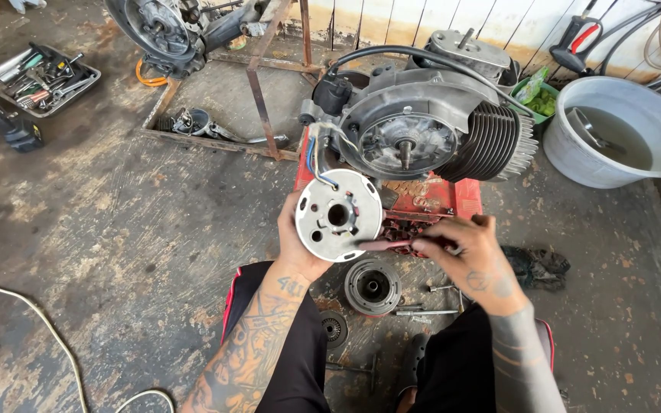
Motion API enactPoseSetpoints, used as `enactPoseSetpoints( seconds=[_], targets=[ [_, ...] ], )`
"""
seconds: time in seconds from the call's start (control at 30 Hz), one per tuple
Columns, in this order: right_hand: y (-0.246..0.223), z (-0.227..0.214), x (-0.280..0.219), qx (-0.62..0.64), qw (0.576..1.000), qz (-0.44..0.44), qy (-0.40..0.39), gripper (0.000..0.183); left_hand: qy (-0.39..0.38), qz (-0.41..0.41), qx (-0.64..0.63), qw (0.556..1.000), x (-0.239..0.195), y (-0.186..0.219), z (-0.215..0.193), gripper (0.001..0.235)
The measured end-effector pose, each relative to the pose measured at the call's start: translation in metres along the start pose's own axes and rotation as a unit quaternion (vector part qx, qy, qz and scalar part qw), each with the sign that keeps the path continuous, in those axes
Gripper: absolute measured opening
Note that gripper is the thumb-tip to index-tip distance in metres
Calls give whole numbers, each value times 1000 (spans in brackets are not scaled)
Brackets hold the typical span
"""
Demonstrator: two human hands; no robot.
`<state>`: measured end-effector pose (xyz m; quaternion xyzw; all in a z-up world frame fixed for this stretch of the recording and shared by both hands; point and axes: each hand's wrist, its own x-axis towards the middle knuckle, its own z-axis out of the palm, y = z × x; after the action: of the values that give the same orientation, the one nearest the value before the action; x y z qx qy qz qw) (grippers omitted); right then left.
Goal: The person uses a red-handled screwdriver to clean the inside of a circular metal component, likely a stator, held in their left hand. They then place the component down and use the screwdriver to scrape and clean the surface of the engine casing and the area around the crankshaft.
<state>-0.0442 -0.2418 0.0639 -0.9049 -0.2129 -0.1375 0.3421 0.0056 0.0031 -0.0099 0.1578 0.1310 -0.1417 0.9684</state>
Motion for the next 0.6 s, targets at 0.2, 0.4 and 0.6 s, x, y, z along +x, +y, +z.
enactPoseSetpoints(
  seconds=[0.2,0.4,0.6],
  targets=[
    [-26,43,-3,19,1000,-3,4,20,28,83,-9,996,-15,-18,22,30],
    [-47,62,-4,61,994,78,50,23,-3,151,72,986,-4,-47,7,37],
    [-42,54,-2,112,991,68,1,24,5,154,17,988,0,-36,0,37]
  ],
)
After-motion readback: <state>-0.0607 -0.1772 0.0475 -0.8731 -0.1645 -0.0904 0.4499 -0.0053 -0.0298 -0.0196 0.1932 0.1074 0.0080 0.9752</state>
